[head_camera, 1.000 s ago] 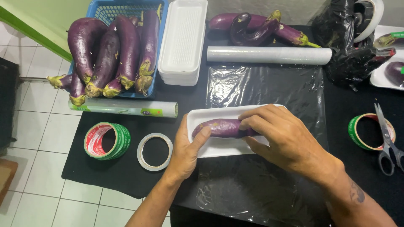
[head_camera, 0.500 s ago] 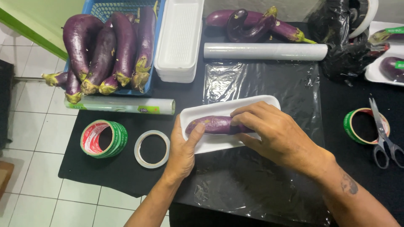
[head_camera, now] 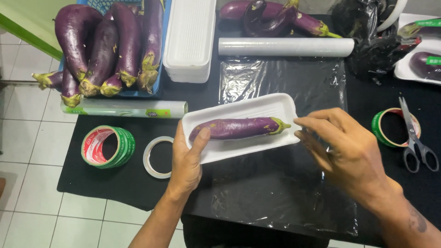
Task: The person places an eggplant into a white foam tray, applies a decorative green tape around it, and then wraps the tray and eggplant in clear plastic film using shears to cut the film.
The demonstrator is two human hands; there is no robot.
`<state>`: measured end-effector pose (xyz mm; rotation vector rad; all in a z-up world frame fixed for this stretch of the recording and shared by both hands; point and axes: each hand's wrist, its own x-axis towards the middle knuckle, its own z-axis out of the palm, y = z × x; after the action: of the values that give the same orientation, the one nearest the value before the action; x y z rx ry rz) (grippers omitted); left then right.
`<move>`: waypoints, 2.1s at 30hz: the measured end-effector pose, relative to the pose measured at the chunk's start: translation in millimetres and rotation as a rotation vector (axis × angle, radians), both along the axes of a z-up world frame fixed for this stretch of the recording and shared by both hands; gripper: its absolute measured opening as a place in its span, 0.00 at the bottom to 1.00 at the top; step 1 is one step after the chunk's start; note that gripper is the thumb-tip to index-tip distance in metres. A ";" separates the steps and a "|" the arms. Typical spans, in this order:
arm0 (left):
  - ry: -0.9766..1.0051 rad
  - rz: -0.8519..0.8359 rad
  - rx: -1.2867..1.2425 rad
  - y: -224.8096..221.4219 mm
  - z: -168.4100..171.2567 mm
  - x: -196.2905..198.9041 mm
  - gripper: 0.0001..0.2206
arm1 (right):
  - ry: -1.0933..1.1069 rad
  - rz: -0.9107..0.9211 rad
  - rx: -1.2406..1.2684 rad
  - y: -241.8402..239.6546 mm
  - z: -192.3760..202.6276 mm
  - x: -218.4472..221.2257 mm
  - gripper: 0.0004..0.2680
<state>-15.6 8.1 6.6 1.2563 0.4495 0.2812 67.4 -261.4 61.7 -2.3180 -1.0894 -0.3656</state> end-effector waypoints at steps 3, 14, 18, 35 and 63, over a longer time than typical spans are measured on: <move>-0.018 0.050 -0.058 14.5 0.0 -6.4 0.27 | -0.005 0.118 0.008 4.6 6.4 -30.6 0.04; -0.056 0.107 0.055 68.0 2.3 -34.3 0.24 | 0.164 0.206 0.069 56.6 -75.3 -141.1 0.03; -0.049 0.128 0.118 80.5 6.3 -45.6 0.23 | 0.005 0.163 0.099 85.0 -86.3 -159.5 0.06; 0.099 0.157 0.338 101.4 19.3 -94.2 0.23 | -0.072 0.102 -0.029 103.8 -92.3 -159.0 0.08; 0.478 -0.244 0.346 -40.8 4.7 -14.9 0.21 | -0.074 -0.026 0.301 52.2 30.7 -112.8 0.04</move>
<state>-30.5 -32.7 11.3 1.7094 0.6665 -0.1635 -45.4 -209.2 92.4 -2.0674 -0.9661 -0.5875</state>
